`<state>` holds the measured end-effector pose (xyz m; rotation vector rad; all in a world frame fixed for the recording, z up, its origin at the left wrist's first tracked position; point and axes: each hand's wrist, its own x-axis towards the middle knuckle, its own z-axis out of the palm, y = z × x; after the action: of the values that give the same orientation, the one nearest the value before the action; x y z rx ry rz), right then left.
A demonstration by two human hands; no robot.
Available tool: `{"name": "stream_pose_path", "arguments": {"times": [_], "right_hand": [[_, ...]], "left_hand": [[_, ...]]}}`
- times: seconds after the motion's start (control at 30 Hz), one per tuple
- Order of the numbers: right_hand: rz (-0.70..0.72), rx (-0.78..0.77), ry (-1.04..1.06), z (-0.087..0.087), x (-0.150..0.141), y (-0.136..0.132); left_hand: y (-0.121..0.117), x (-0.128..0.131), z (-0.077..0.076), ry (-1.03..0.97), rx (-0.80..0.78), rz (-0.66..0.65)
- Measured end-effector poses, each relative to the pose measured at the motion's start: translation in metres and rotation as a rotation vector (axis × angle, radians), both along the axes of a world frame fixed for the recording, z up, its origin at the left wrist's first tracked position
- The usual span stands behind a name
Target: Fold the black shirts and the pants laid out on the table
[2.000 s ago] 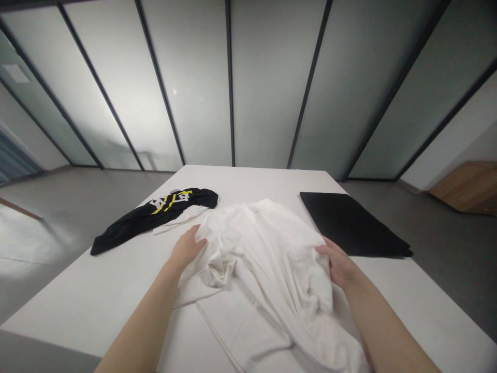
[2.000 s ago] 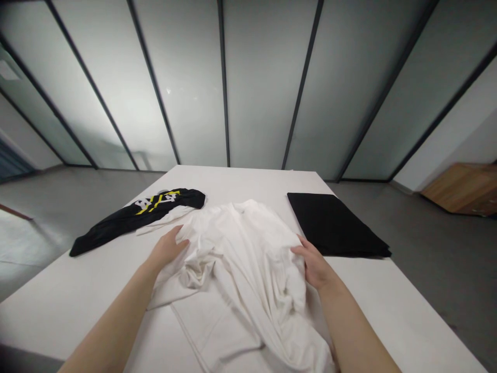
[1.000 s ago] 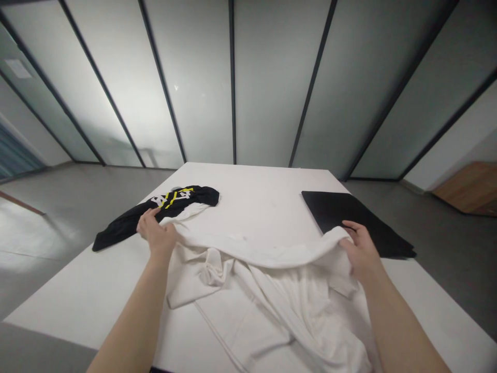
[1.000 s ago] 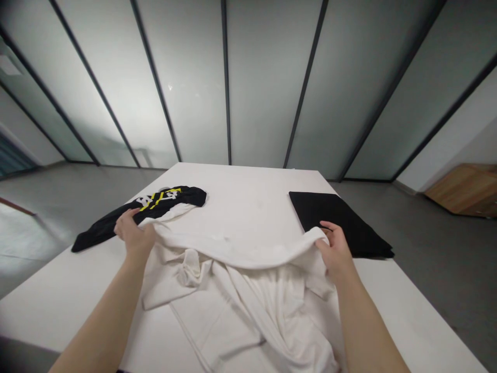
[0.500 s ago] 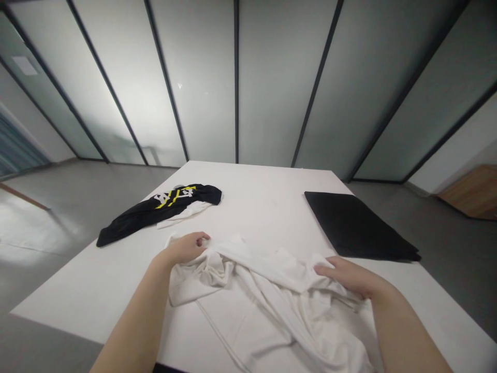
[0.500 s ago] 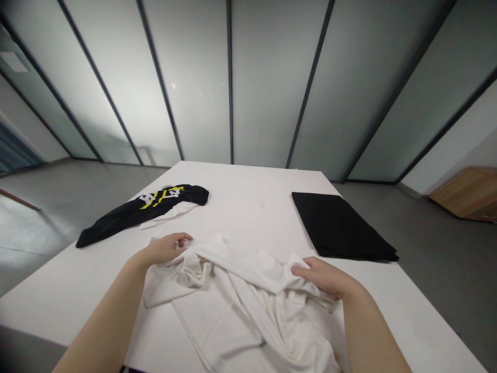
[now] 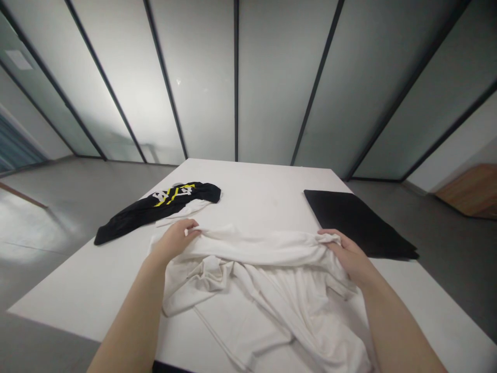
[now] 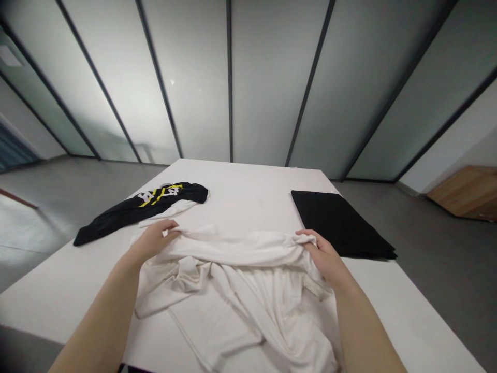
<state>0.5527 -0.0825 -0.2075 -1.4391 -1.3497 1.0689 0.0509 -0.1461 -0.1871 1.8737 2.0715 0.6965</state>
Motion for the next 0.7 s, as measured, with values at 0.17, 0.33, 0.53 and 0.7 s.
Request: {"name": "stream_pose_path", "arguments": {"times": [0.17, 0.33, 0.53, 0.7], "right_hand": [[0.175, -0.232, 0.063, 0.013, 0.009, -0.02], [0.729, -0.388, 0.128, 0.033, 0.026, -0.039], [0.284, -0.085, 0.015, 0.063, 0.009, 0.042], [-0.467, 0.615, -0.417, 0.067, -0.02, 0.118]], "left_hand": [[-0.016, -0.003, 0.011, -0.081, 0.081, -0.086], [-0.034, 0.001, 0.044, -0.098, -0.367, -0.493], [0.053, 0.0, 0.087, -0.019, -0.024, -0.207], [0.116, 0.033, 0.092, 0.161, 0.514, 0.219]]}}
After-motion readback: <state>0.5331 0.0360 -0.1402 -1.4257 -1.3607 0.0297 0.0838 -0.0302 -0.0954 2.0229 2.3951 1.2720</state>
